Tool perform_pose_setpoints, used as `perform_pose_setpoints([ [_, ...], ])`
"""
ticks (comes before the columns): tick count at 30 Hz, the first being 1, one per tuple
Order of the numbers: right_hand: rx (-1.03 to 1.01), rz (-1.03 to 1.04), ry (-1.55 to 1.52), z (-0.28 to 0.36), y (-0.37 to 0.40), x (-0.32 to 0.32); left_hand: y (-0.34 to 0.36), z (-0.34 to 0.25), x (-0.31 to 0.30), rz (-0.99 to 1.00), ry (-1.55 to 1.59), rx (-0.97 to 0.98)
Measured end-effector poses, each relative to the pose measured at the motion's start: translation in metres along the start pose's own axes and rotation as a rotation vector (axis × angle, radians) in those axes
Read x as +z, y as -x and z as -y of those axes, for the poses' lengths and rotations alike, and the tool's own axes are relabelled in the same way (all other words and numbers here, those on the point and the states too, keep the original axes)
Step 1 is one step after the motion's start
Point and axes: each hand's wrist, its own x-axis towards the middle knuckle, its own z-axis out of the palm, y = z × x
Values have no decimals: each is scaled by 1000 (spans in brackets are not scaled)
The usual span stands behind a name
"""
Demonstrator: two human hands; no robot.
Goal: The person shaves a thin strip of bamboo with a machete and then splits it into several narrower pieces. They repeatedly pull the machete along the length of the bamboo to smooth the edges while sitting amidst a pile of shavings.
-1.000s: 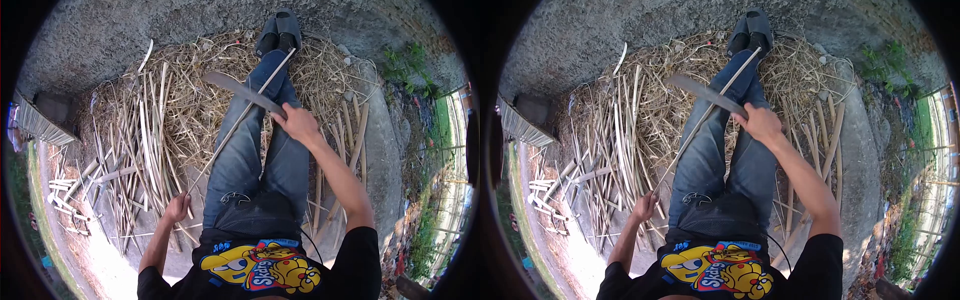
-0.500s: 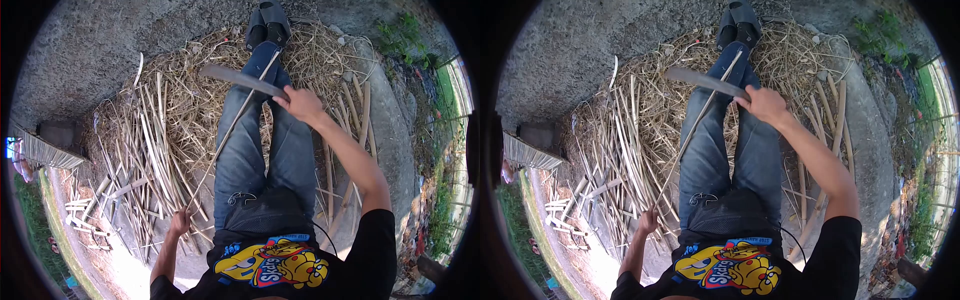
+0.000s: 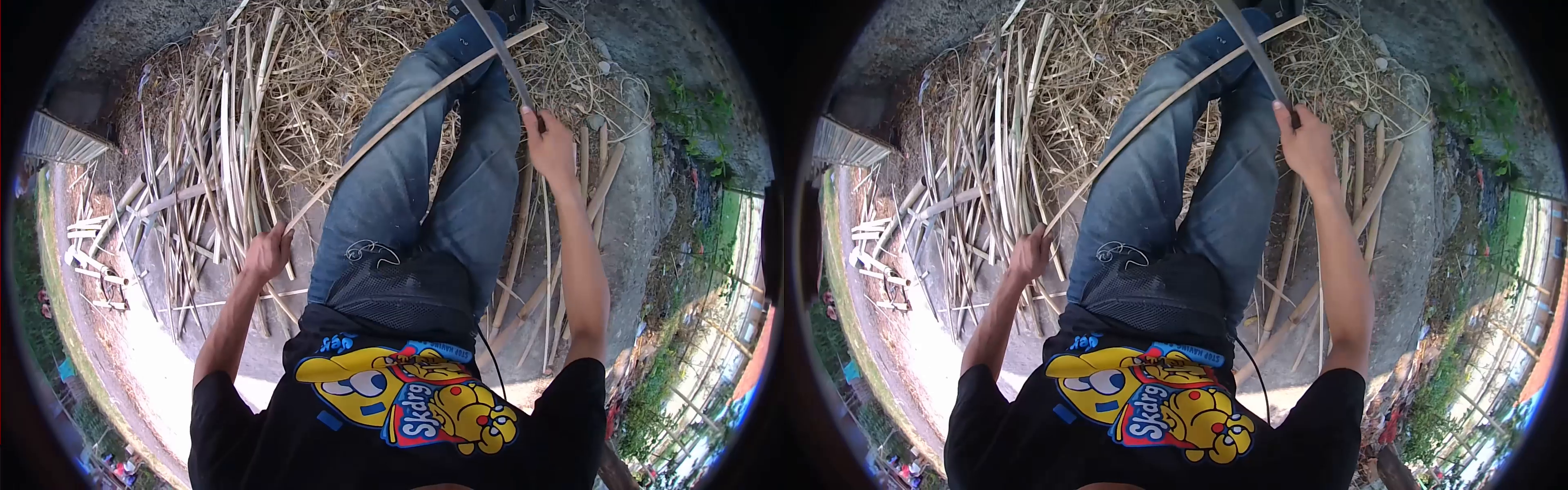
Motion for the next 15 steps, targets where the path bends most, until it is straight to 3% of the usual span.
perform_pose_setpoints([
  [2,-100,57,-72,24,21,39,-18,-29,-15,38,47,4],
  [3,-123,190,-108,40,32,49,-27,-47,-27,32,46,3],
  [5,-246,331,80,70,55,68,-35,-71,-46,203,299,95],
  [8,-373,343,187,94,59,72,-32,-65,-54,276,364,39],
  [10,-344,214,219,76,31,71,-21,-48,-58,331,354,-16],
  [12,-182,114,126,46,-13,63,-9,-37,-54,330,417,-19],
  [15,-177,156,185,49,-34,51,-23,-50,-51,386,450,-18],
])
